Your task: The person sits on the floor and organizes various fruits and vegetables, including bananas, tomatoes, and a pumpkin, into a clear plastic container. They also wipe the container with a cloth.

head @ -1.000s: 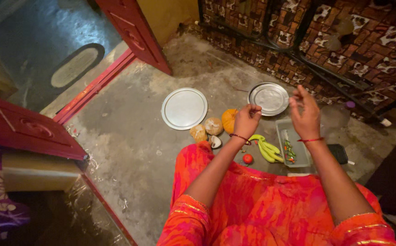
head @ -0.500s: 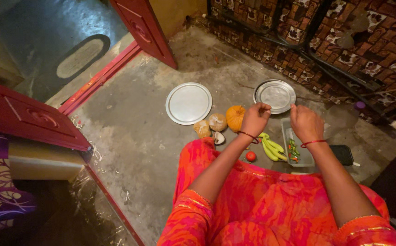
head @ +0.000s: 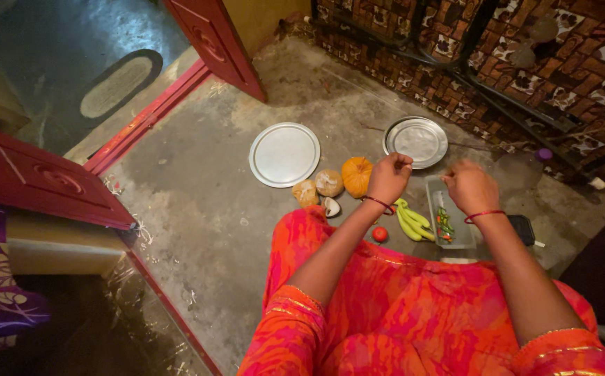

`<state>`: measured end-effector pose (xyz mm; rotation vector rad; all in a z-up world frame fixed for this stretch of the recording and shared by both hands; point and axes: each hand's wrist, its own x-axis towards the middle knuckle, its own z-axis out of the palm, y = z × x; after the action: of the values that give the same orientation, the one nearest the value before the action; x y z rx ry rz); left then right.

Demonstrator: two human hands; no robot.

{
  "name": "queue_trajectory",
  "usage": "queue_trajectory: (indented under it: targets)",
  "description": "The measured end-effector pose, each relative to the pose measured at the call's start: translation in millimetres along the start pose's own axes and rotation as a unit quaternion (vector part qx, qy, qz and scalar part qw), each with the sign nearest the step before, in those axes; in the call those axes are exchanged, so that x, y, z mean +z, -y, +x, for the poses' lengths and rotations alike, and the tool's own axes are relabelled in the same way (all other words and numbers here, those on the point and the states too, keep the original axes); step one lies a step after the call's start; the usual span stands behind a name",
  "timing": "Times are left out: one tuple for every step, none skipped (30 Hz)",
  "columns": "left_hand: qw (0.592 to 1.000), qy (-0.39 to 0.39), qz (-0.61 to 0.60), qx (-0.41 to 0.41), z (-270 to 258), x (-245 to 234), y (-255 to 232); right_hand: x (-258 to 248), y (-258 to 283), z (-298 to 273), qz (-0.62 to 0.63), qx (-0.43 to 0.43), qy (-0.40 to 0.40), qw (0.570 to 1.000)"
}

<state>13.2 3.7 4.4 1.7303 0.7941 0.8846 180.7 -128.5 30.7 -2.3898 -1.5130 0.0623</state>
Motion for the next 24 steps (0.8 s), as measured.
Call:
queue_trajectory:
  targets:
    - [1.000,-0.003,0.000,0.008,0,0,1,1,-2,-1,0.004,0.012,0.003,1.000]
    - [1.000,0.001,-0.002,0.002,-1,1,1,3,-5,-1,0.002,0.008,-0.014,1.000]
    - [1.000,0.003,-0.003,-0.003,0,2,2,5,-8,0,0.001,0.003,-0.032,0.999]
    - [1.000,0.005,-0.004,-0.009,1,3,2,7,-12,1,0.000,-0.003,-0.050,0.999]
    - [1.000,0.006,-0.010,-0.007,1,5,2,9,-15,3,-0.012,-0.011,-0.064,0.998]
    - [1.000,0.006,-0.017,-0.005,1,7,2,11,-18,5,-0.023,-0.018,-0.079,0.996]
    - [1.000,0.008,-0.024,-0.003,1,7,2,12,-21,6,-0.035,-0.024,-0.094,0.995]
    - [1.000,0.005,-0.012,-0.005,1,7,2,13,-22,7,-0.029,-0.021,-0.094,0.995]
    - [1.000,0.004,-0.001,-0.006,1,8,0,12,-25,7,-0.025,-0.017,-0.095,0.995]
    - [1.000,0.003,0.009,-0.007,1,9,-1,10,-27,7,-0.020,-0.013,-0.096,0.995]
    - [1.000,-0.001,0.008,0.004,1,9,-3,9,-28,7,-0.024,-0.030,-0.096,0.995]
    - [1.000,-0.005,0.008,0.014,1,9,-4,8,-28,7,-0.028,-0.046,-0.096,0.994]
    - [1.000,-0.009,0.008,0.025,1,8,-6,9,-27,6,-0.031,-0.063,-0.095,0.993]
    - [1.000,-0.002,0.011,0.012,0,8,-7,10,-26,6,-0.047,-0.064,-0.094,0.992]
    - [1.000,0.005,0.014,0.000,1,7,-9,11,-26,6,-0.062,-0.064,-0.093,0.992]
    - [1.000,0.013,0.018,-0.012,1,5,-10,15,-26,8,-0.077,-0.064,-0.093,0.991]
    - [1.000,0.011,0.019,-0.006,2,5,-10,18,-28,9,-0.067,-0.073,-0.090,0.991]
    - [1.000,0.009,0.021,-0.001,2,4,-9,21,-32,11,-0.056,-0.082,-0.088,0.991]
    - [1.000,0.006,0.021,0.005,3,4,-9,22,-36,12,-0.047,-0.093,-0.085,0.991]
    - [1.000,0.004,0.015,0.010,4,5,-9,22,-41,14,-0.011,-0.096,-0.077,0.992]
    - [1.000,0.001,0.010,0.014,5,5,-7,23,-45,15,0.027,-0.099,-0.067,0.992]
    - [1.000,-0.002,0.004,0.018,6,6,-5,24,-48,15,0.064,-0.102,-0.058,0.991]
    - [1.000,-0.002,0.011,0.011,7,5,-3,24,-49,15,0.068,-0.090,-0.050,0.992]
    - [1.000,-0.002,0.017,0.004,9,5,-1,23,-47,14,0.071,-0.078,-0.042,0.993]
